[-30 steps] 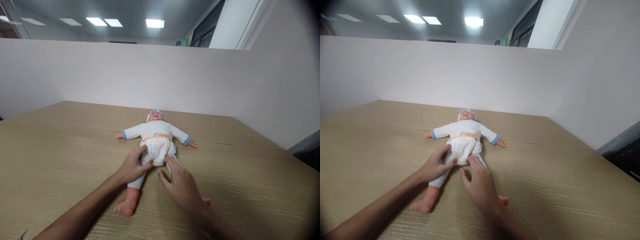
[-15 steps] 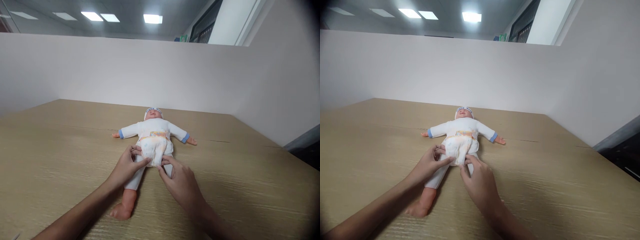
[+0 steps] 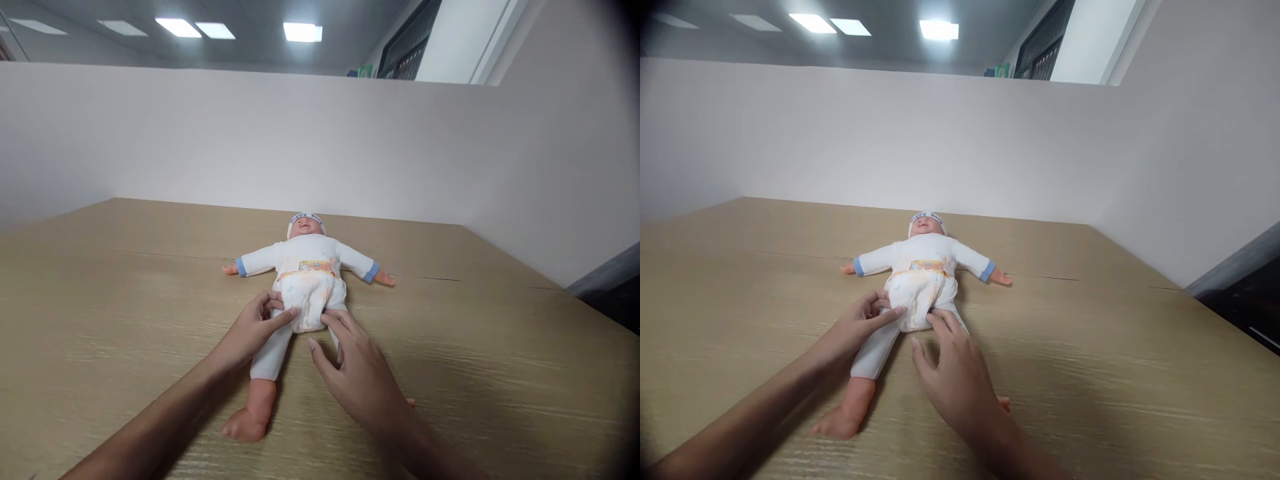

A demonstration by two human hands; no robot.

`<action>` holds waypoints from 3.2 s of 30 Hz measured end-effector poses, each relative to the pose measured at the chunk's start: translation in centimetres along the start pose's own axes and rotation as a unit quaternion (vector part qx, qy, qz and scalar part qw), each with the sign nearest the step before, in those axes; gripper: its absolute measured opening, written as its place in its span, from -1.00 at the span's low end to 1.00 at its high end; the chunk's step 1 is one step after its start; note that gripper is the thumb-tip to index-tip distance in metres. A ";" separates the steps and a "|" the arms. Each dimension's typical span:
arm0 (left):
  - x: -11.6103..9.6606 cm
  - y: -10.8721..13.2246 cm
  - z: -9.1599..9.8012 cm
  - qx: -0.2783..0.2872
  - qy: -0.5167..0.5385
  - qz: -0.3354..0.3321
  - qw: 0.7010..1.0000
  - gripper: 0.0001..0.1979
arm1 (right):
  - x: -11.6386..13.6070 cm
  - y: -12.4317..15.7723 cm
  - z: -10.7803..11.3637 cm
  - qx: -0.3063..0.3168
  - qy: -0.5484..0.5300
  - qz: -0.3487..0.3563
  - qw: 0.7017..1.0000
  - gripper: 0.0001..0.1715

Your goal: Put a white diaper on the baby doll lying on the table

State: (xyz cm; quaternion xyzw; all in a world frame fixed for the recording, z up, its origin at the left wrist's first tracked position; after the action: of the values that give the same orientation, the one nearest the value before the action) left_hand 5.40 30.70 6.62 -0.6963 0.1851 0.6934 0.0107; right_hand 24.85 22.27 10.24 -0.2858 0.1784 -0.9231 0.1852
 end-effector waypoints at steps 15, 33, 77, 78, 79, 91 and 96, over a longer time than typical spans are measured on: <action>-1.7 1.6 0.4 -0.012 -0.141 -0.036 0.989 -0.51 | -1.8 0.2 1.2 -0.071 -0.170 -0.142 0.973 -0.54; -1.5 0.7 0.3 0.072 0.030 0.052 0.996 -0.42 | 0.1 0.0 -0.2 -0.003 -0.108 -0.085 0.990 -0.50; -1.9 1.1 0.1 0.093 0.020 0.082 0.992 -0.58 | -2.9 -1.2 2.0 -0.031 0.016 -0.096 0.995 -0.74; -1.8 1.1 0.2 0.095 0.020 0.076 0.992 -0.57 | -2.9 -1.2 2.2 -0.034 0.000 -0.106 0.994 -0.74; -1.7 1.0 0.2 0.096 0.019 0.069 0.993 -0.57 | -2.9 -1.2 2.3 -0.041 -0.016 -0.115 0.992 -0.74; -1.9 1.1 0.2 0.086 -0.003 0.040 0.996 -0.50 | -2.4 -1.3 2.4 -0.013 0.055 -0.065 0.996 -0.72; -1.9 0.9 0.5 0.095 -0.009 0.049 0.994 -0.52 | -2.9 -1.3 2.0 -0.008 0.021 -0.067 0.997 -0.80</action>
State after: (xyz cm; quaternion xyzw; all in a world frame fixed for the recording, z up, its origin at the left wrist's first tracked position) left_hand 4.73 30.41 8.64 -0.6759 0.2841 0.6786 0.0445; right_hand 27.98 24.28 11.05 -0.2795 0.1701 -0.9377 0.1166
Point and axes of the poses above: each hand's wrist, its own y-axis away from the middle knuckle, its own z-axis out of the back of the hand, x = y × z, the point moved 3 cm from there along -y, towards the middle knuckle, and after that the axes turned 12 degrees about z, right-handed, at the moved point
